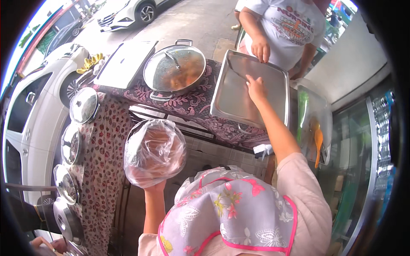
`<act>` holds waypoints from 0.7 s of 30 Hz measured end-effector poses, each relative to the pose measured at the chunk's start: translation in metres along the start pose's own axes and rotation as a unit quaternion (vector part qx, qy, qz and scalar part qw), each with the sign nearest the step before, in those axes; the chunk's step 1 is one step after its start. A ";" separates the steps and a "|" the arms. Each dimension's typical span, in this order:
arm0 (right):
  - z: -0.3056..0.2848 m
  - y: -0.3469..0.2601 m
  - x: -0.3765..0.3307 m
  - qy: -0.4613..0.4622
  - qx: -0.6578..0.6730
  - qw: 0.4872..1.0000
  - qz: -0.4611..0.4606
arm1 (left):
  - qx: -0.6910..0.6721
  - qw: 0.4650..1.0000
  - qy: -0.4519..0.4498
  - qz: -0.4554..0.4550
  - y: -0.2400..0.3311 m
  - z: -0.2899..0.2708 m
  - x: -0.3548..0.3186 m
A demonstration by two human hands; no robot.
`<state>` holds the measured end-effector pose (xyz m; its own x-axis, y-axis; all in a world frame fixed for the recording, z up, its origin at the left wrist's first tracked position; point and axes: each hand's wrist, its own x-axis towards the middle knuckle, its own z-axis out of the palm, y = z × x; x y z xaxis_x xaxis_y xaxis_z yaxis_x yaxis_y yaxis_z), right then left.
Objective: The person scoops cooked vegetables from a metal tray into a bowl using a spoon, and then places pieces of fried fish into a plastic bag.
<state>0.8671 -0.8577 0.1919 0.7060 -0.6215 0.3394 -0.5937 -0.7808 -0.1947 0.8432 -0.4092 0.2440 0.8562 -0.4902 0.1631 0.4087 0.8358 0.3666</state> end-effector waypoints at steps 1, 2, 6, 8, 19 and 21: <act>0.002 0.000 0.002 -0.007 -0.013 1.000 0.020 | -0.001 1.000 0.020 -0.004 0.004 -0.002 0.001; 0.007 -0.001 0.003 0.004 -0.034 0.999 0.026 | -0.003 0.999 0.045 -0.006 0.008 -0.004 -0.001; 0.030 0.017 0.013 -0.016 -0.007 0.998 0.066 | -0.013 1.000 -0.015 0.009 0.011 -0.036 -0.006; 0.021 0.013 0.016 -0.069 0.014 0.994 0.082 | -0.110 0.992 -0.045 0.032 0.008 -0.044 -0.004; -0.019 -0.007 -0.017 -0.061 -0.036 0.997 0.012 | 0.089 0.981 0.110 0.130 0.043 -0.013 0.039; -0.046 -0.034 -0.021 -0.047 0.000 0.999 -0.010 | 0.088 0.984 0.073 0.135 0.056 -0.018 0.052</act>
<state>0.8543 -0.8152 0.2333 0.7516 -0.6086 0.2545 -0.5784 -0.7935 -0.1894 0.9164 -0.3838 0.2568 0.9677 -0.2045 0.1477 0.1098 0.8686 0.4833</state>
